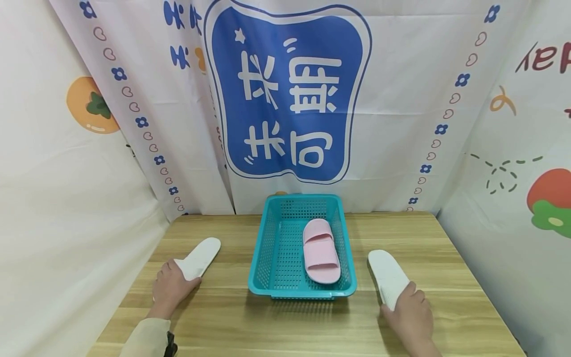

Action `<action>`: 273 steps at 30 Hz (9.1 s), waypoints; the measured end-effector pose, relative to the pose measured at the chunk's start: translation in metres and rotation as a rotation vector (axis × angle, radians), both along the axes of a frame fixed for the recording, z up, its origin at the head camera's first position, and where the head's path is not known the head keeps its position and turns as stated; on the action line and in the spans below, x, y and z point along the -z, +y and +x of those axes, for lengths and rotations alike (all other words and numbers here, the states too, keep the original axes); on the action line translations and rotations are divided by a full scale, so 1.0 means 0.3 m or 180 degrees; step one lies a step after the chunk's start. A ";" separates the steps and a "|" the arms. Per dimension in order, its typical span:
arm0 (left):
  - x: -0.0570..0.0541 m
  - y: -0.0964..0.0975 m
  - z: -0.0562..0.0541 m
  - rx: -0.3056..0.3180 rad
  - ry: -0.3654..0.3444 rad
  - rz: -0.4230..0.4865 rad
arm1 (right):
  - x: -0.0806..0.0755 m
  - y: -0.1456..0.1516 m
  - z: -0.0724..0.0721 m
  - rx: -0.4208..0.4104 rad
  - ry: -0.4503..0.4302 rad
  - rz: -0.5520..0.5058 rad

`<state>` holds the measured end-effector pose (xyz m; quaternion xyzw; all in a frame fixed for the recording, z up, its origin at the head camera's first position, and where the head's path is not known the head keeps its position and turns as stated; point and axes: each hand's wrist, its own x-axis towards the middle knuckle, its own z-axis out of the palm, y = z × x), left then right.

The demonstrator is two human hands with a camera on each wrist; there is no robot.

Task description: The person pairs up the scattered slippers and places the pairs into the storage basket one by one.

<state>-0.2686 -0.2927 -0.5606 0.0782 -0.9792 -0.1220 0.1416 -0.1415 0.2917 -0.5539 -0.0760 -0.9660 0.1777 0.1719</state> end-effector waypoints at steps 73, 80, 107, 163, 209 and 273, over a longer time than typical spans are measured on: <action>-0.161 0.096 -0.047 0.1217 0.1754 -0.0247 | -0.184 0.158 -0.135 -0.0717 0.1817 0.0713; -0.194 0.118 -0.050 0.1414 0.1858 -0.0249 | -0.199 0.153 -0.139 -0.0731 0.1889 0.0757; -0.294 0.200 -0.042 0.1899 0.1992 -0.0524 | -0.263 0.152 -0.145 -0.0938 0.2029 0.0869; -0.390 0.363 -0.024 0.2480 0.1958 -0.0853 | -0.360 0.084 -0.181 -0.1397 0.1964 0.1146; -0.422 0.480 -0.011 0.2901 0.2022 -0.1170 | -0.456 -0.005 -0.184 -0.1872 0.1968 0.1713; -0.445 0.591 0.014 0.3237 0.2151 -0.1242 | -0.457 -0.128 -0.169 -0.2420 0.1639 0.1483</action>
